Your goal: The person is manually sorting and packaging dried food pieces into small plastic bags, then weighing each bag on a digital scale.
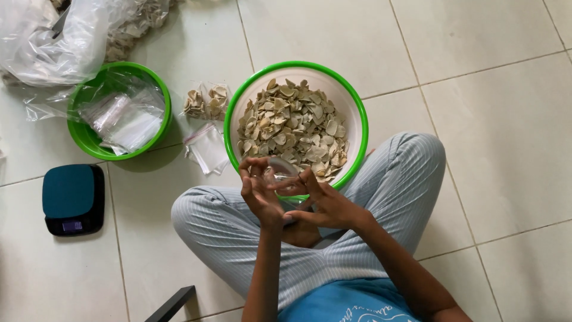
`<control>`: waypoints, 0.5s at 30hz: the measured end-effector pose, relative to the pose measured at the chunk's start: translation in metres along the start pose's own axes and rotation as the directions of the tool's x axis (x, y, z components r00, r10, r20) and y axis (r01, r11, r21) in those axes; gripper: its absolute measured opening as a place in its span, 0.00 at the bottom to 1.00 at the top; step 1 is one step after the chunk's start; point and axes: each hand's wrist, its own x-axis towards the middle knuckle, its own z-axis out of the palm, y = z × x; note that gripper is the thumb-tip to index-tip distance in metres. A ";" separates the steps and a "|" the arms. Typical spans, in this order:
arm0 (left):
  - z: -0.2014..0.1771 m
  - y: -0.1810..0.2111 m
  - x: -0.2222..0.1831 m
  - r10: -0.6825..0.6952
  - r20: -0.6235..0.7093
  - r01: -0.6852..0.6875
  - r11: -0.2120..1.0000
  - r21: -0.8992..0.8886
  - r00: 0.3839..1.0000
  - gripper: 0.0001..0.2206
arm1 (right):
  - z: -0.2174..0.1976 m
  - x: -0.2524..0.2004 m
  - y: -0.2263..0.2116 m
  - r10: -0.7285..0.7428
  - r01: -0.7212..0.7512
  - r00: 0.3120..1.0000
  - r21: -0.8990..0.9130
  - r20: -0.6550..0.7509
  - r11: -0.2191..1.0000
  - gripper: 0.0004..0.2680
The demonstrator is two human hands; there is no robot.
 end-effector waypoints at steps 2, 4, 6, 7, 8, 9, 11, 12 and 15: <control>0.008 0.005 0.001 -0.036 -0.017 0.036 0.999 -0.026 0.999 0.25 | 0.005 -0.007 0.018 -0.038 0.036 0.999 -0.089 -0.020 0.995 0.18; 0.007 0.001 0.004 -0.072 -0.036 0.070 0.996 -0.052 0.997 0.26 | 0.009 -0.011 0.031 -0.077 0.070 0.996 -0.176 -0.034 0.982 0.18; -0.004 -0.014 0.008 -0.238 0.022 0.233 0.925 -0.300 0.971 0.13 | 0.012 -0.012 0.039 -0.085 0.080 0.996 -0.247 -0.012 0.966 0.17; -0.014 -0.023 0.012 -0.239 0.022 0.234 0.925 -0.299 0.971 0.13 | 0.012 -0.012 0.044 -0.085 0.079 0.996 -0.245 -0.012 0.966 0.17; -0.024 -0.031 0.015 -0.328 0.015 0.319 0.906 -0.277 0.944 0.09 | 0.013 -0.013 0.050 -0.066 0.065 0.998 -0.278 0.006 0.958 0.18; -0.034 -0.040 0.019 -0.416 0.008 0.404 0.878 -0.256 0.909 0.08 | 0.013 -0.014 0.055 -0.045 0.050 0.999 -0.313 0.023 0.949 0.19; -0.023 -0.030 0.020 -0.460 0.010 0.448 0.860 -0.243 0.888 0.09 | 0.012 -0.016 0.061 -0.050 0.057 0.998 -0.366 0.029 0.929 0.19; -0.018 -0.024 0.021 -0.502 0.009 0.490 0.841 -0.230 0.865 0.10 | 0.012 -0.016 0.063 -0.056 0.067 0.998 -0.417 0.037 0.906 0.19; 0.008 -0.008 0.026 -0.623 0.019 0.615 0.767 -0.185 0.782 0.15 | 0.009 -0.021 0.066 -0.077 0.090 0.996 -0.462 0.046 0.882 0.18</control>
